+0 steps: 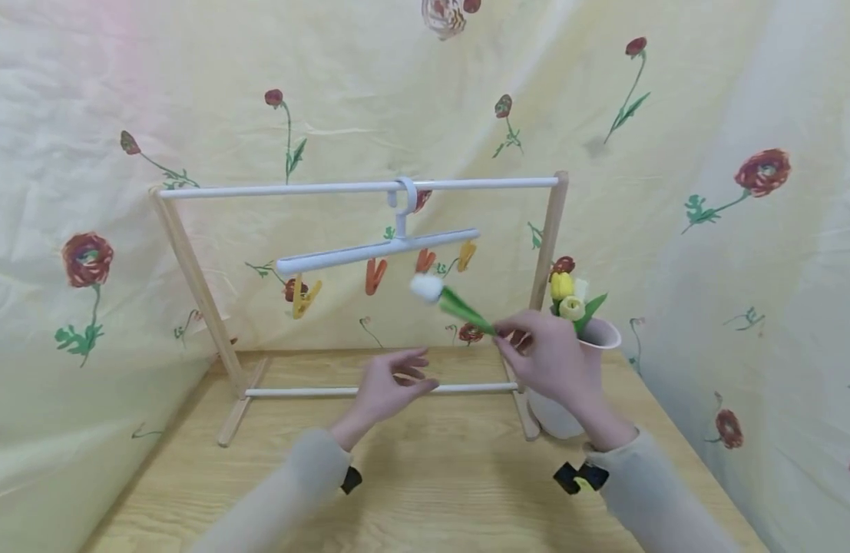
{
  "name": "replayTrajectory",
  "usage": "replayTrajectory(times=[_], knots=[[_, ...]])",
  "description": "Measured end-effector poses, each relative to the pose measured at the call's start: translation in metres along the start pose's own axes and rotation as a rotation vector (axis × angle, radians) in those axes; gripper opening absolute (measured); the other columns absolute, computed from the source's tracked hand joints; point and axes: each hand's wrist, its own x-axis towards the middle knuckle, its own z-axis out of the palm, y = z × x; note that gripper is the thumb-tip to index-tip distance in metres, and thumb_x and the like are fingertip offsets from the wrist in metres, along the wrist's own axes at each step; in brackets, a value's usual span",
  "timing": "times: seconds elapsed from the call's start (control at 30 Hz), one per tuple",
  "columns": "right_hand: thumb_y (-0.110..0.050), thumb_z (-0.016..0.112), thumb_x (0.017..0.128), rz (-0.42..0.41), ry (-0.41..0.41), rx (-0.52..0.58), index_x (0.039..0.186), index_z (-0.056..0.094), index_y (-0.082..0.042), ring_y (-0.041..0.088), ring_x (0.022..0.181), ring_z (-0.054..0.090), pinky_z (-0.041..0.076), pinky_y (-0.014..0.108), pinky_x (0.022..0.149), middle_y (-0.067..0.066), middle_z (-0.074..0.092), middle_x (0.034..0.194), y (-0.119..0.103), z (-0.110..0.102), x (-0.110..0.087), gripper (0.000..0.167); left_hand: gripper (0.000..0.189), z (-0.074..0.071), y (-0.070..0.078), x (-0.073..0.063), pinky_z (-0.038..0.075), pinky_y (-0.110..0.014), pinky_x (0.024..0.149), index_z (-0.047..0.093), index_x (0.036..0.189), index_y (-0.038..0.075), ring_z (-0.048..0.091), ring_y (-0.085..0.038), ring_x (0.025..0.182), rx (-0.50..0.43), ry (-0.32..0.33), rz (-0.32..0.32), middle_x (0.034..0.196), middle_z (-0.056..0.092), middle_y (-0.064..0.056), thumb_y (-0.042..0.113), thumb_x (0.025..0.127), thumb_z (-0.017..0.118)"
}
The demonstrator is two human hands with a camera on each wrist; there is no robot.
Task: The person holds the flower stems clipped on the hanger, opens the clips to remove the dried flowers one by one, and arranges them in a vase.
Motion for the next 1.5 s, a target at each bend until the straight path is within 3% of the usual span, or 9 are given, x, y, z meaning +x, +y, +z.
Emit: replayTrajectory(times=[0.17, 0.33, 0.43, 0.7, 0.97, 1.07, 1.23, 1.37, 1.5], knots=[[0.015, 0.08, 0.079, 0.005, 0.311, 0.082, 0.099, 0.079, 0.004, -0.013, 0.076, 0.062, 0.054, 0.004, 0.069, 0.017, 0.079, 0.087, 0.007, -0.02, 0.013, 0.023, 0.054, 0.036, 0.007, 0.011, 0.064, -0.026, 0.09, 0.071, 0.139, 0.02, 0.075, -0.022, 0.116, -0.076, -0.004, -0.038, 0.134, 0.076, -0.006, 0.032, 0.089, 0.088], [0.008, 0.078, 0.083, 0.046, 0.551, 0.131, 0.101, 0.08, 0.008, -0.014, 0.078, 0.066, 0.054, 0.003, 0.075, -0.014, 0.079, 0.097, 0.014, -0.046, 0.028, 0.017, 0.056, 0.068, 0.011, 0.021, 0.063, -0.027, 0.095, 0.069, 0.141, 0.019, 0.072, -0.023, 0.125, -0.128, -0.004, -0.045, 0.142, 0.071, -0.005, 0.031, 0.089, 0.088], [0.002, 0.078, 0.086, 0.087, 0.625, 0.117, 0.104, 0.081, 0.007, -0.014, 0.08, 0.066, 0.053, 0.003, 0.079, -0.031, 0.072, 0.1, 0.015, -0.058, 0.035, 0.019, 0.056, 0.081, 0.011, 0.026, 0.063, -0.027, 0.094, 0.069, 0.141, 0.014, 0.072, -0.023, 0.124, -0.133, 0.002, -0.039, 0.143, 0.071, -0.005, 0.029, 0.091, 0.087], [-0.013, 0.078, 0.09, 0.179, 0.722, 0.102, 0.109, 0.083, -0.002, -0.012, 0.083, 0.068, 0.053, 0.004, 0.082, -0.021, 0.078, 0.102, 0.022, -0.069, 0.037, 0.022, 0.051, 0.103, 0.013, 0.035, 0.064, -0.024, 0.086, 0.072, 0.137, 0.017, 0.074, -0.027, 0.12, -0.168, 0.025, -0.098, 0.138, 0.074, -0.004, 0.025, 0.09, 0.088], [-0.006, 0.075, 0.092, 0.255, 0.815, 0.099, 0.106, 0.081, 0.004, -0.012, 0.079, 0.066, 0.053, 0.003, 0.08, -0.03, 0.072, 0.094, 0.023, -0.074, 0.039, 0.018, 0.05, 0.132, 0.019, 0.046, 0.063, -0.022, 0.084, 0.074, 0.135, 0.022, 0.075, -0.025, 0.12, -0.168, 0.028, -0.153, 0.134, 0.076, -0.003, 0.024, 0.087, 0.09], [-0.006, 0.074, 0.093, 0.25, 0.842, 0.098, 0.105, 0.081, 0.004, -0.01, 0.079, 0.066, 0.054, 0.004, 0.08, -0.029, 0.071, 0.092, 0.025, -0.076, 0.042, 0.017, 0.055, 0.142, 0.021, 0.051, 0.063, -0.022, 0.085, 0.072, 0.138, 0.021, 0.075, -0.023, 0.12, -0.15, 0.045, -0.141, 0.138, 0.074, -0.003, 0.027, 0.087, 0.091], [-0.011, 0.076, 0.093, 0.275, 0.796, 0.073, 0.107, 0.083, -0.004, -0.01, 0.082, 0.068, 0.054, 0.004, 0.081, -0.019, 0.075, 0.096, 0.033, -0.074, 0.04, 0.017, 0.06, 0.16, 0.021, 0.06, 0.064, -0.028, 0.092, 0.07, 0.141, 0.019, 0.074, -0.027, 0.122, -0.154, 0.104, -0.089, 0.143, 0.069, -0.001, 0.029, 0.085, 0.092], [-0.013, 0.077, 0.093, 0.285, 0.74, 0.035, 0.108, 0.084, -0.007, -0.012, 0.083, 0.067, 0.053, 0.003, 0.081, -0.005, 0.08, 0.1, 0.039, -0.072, 0.034, 0.018, 0.061, 0.171, 0.019, 0.063, 0.062, -0.038, 0.101, 0.069, 0.141, 0.022, 0.072, -0.023, 0.125, -0.182, 0.115, -0.112, 0.145, 0.068, 0.003, 0.031, 0.085, 0.091], [-0.01, 0.077, 0.093, 0.288, 0.725, 0.017, 0.108, 0.083, -0.003, -0.014, 0.083, 0.067, 0.052, 0.002, 0.08, -0.001, 0.081, 0.101, 0.042, -0.073, 0.031, 0.017, 0.062, 0.18, 0.022, 0.065, 0.06, -0.04, 0.106, 0.068, 0.142, 0.024, 0.071, -0.019, 0.127, -0.186, 0.103, -0.113, 0.144, 0.068, 0.007, 0.032, 0.085, 0.091]])
